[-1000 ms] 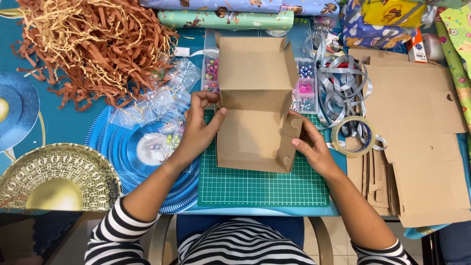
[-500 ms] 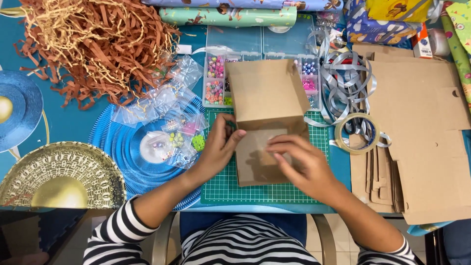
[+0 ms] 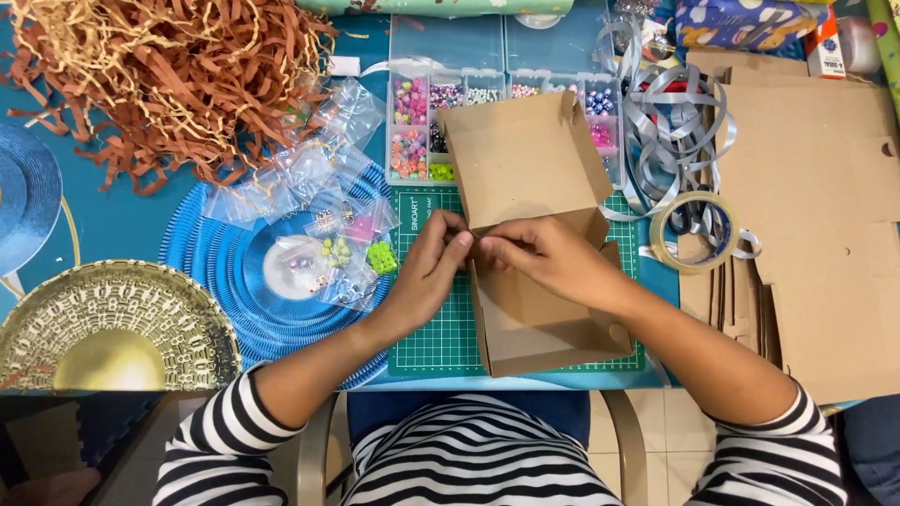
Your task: The person folds a flat cardboard piece into a box shape on a green cutting mat. They press the creases, fold the side flaps, and secure the tabs to form the box structure.
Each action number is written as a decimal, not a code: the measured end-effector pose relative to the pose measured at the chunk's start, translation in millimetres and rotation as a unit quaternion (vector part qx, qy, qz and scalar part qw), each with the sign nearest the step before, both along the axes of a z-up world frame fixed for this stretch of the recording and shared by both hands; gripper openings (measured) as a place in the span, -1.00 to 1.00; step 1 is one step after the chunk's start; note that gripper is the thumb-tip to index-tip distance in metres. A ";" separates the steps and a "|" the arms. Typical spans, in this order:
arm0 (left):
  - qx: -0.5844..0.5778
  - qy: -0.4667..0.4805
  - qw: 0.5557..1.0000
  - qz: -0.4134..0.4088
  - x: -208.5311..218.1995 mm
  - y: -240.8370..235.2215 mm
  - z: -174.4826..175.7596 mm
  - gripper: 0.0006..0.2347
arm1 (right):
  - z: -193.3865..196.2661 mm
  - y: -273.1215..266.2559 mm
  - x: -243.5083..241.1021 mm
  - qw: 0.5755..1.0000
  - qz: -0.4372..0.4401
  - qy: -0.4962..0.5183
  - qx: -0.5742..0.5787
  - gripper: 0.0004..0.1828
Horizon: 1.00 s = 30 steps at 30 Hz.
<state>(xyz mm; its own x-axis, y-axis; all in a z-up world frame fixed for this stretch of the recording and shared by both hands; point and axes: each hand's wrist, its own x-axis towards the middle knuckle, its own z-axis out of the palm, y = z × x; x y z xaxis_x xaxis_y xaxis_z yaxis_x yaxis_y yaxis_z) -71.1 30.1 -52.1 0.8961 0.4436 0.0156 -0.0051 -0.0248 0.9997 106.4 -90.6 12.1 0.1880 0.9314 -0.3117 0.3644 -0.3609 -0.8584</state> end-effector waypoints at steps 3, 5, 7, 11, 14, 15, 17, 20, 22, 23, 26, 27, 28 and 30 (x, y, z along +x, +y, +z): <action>0.000 -0.010 1.000 0.012 -5.6 0.8 4.9 -0.63 | -13.6 -3.9 6.3 0.999 -0.018 0.042 0.004 -0.72; -0.023 0.010 1.000 -0.011 -14.0 -3.7 5.9 -0.57 | -5.6 -3.7 2.8 0.999 -0.022 0.036 0.005 -0.73; -0.043 0.031 0.998 -0.036 -19.9 -8.2 -1.1 -0.50 | -1.1 -4.4 1.0 0.999 -0.028 0.029 0.007 -0.75; -0.133 0.043 0.988 -0.065 -27.5 -11.2 -24.7 -0.70 | 5.1 -5.7 -5.3 0.998 -0.055 0.040 0.002 -0.79; -0.170 0.044 0.983 -0.057 -29.3 -10.3 -26.6 -0.82 | 6.5 -8.2 -10.1 0.995 -0.083 0.059 0.011 -0.84; -0.171 0.043 0.983 -0.051 -28.9 -10.1 -25.7 -0.86 | 5.6 -10.2 -11.2 0.993 -0.096 0.070 0.018 -0.85; -0.186 0.044 0.980 -0.047 -31.1 -12.2 -27.5 -0.87 | 8.9 -11.5 -17.6 0.994 -0.089 0.053 0.021 -0.86; -0.223 0.041 0.973 -0.035 -36.4 -17.4 -22.6 -0.84 | 20.8 -10.7 -26.3 0.996 -0.082 0.007 0.030 -0.88; -0.245 0.040 0.968 -0.025 -39.3 -21.4 -17.3 -0.81 | 26.1 -10.4 -30.2 0.996 -0.082 -0.019 0.033 -0.90; -0.269 0.045 0.962 -0.016 -40.2 -23.5 -14.6 -0.81 | 26.6 -10.2 -31.2 0.996 -0.082 -0.018 0.035 -0.90; -0.301 0.060 0.952 0.002 -41.7 -25.6 -8.5 -0.81 | 25.6 -12.8 -31.8 0.996 -0.082 -0.013 0.038 -0.90; -0.310 0.066 0.949 0.009 -41.5 -25.7 -7.0 -0.80 | 25.0 -14.2 -31.2 0.996 -0.081 -0.011 0.038 -0.88; -0.310 0.068 0.948 0.009 -41.8 -25.2 -3.3 -0.80 | 25.0 -14.0 -31.8 0.996 -0.082 -0.009 0.037 -0.88; -0.350 0.089 0.932 0.025 -41.1 -25.7 3.6 -0.81 | 25.3 -15.4 -32.3 0.995 -0.085 -0.010 0.044 -0.88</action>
<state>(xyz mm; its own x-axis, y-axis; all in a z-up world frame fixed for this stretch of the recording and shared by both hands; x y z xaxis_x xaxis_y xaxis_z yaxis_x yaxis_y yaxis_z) -112.1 4.4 -48.5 0.8347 0.3311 -0.4400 0.1458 0.6376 0.7564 74.2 -106.0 37.4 0.3514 0.9087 -0.2255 0.3224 -0.3436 -0.8820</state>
